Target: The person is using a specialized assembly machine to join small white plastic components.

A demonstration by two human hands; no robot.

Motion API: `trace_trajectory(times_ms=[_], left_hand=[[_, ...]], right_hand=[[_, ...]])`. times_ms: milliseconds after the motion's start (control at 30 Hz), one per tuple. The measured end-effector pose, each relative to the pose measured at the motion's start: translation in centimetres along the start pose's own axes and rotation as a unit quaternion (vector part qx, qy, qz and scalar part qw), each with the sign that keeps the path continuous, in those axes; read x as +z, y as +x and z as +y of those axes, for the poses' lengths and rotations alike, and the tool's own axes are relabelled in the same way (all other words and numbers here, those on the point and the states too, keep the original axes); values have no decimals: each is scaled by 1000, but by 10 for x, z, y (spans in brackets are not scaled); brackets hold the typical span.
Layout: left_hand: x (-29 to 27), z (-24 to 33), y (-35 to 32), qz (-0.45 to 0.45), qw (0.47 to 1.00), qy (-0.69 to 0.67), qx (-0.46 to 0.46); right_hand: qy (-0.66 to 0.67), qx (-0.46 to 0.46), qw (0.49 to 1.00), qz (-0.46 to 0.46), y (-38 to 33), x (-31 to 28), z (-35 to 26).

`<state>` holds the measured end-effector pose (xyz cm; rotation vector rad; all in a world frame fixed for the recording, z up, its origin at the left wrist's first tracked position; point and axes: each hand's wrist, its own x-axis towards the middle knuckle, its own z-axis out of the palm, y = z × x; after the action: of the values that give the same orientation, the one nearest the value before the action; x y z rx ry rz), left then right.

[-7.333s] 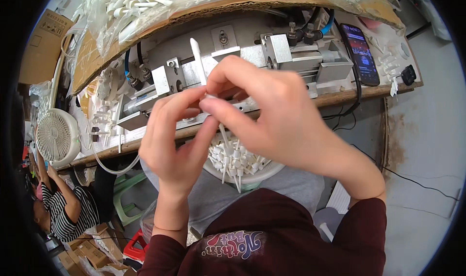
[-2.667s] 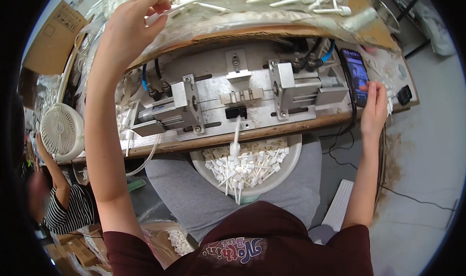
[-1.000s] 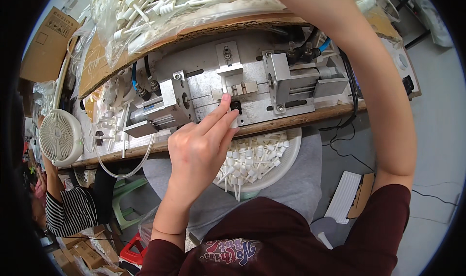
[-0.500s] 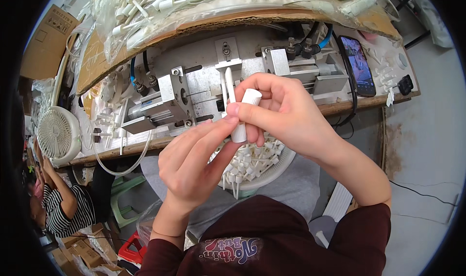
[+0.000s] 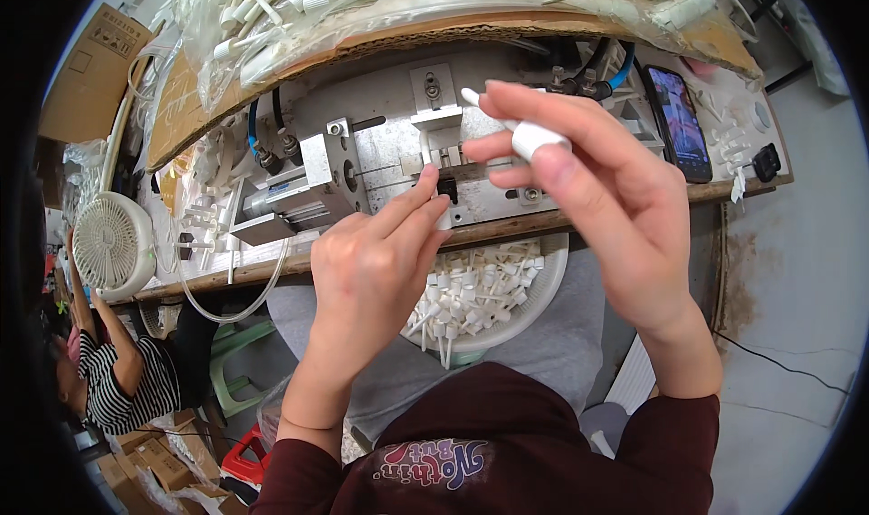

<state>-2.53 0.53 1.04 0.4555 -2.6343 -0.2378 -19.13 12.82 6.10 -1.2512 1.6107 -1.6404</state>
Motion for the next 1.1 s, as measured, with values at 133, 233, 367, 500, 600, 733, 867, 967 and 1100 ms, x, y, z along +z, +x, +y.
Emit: trace_trajectory(times_ms=[133, 233, 367, 500, 600, 733, 867, 967, 1100], left_hand=[[-1, -2, 3, -16, 999, -27, -5], [3, -3, 2, 1, 999, -38, -4], [-18, -6, 10, -20, 994, -109, -1], [-48, -25, 39, 78, 983, -166, 22], [-71, -45, 76, 181, 980, -80, 6], [-74, -67, 110, 221, 971, 20, 86], [-64, -60, 136, 98, 994, 42, -30], [-69, -70, 161, -65, 993, 15, -93], [-65, -70, 166, -58, 995, 65, -39]], right_hand=[[80, 28, 995, 44, -8, 8, -5], [-3, -15, 1000, 14, -9, 8, 3], [-294, -179, 939, -4, -16, 5, 18], [-385, -221, 896, -16, -24, 11, 37], [-428, -235, 872, -29, -25, 19, 42], [-464, -242, 849, -67, -19, 35, 48], [-514, -208, 830, -64, -12, 46, 48], [-516, -202, 829, -74, -8, 47, 47], [-531, -194, 821, -84, -7, 45, 44]])
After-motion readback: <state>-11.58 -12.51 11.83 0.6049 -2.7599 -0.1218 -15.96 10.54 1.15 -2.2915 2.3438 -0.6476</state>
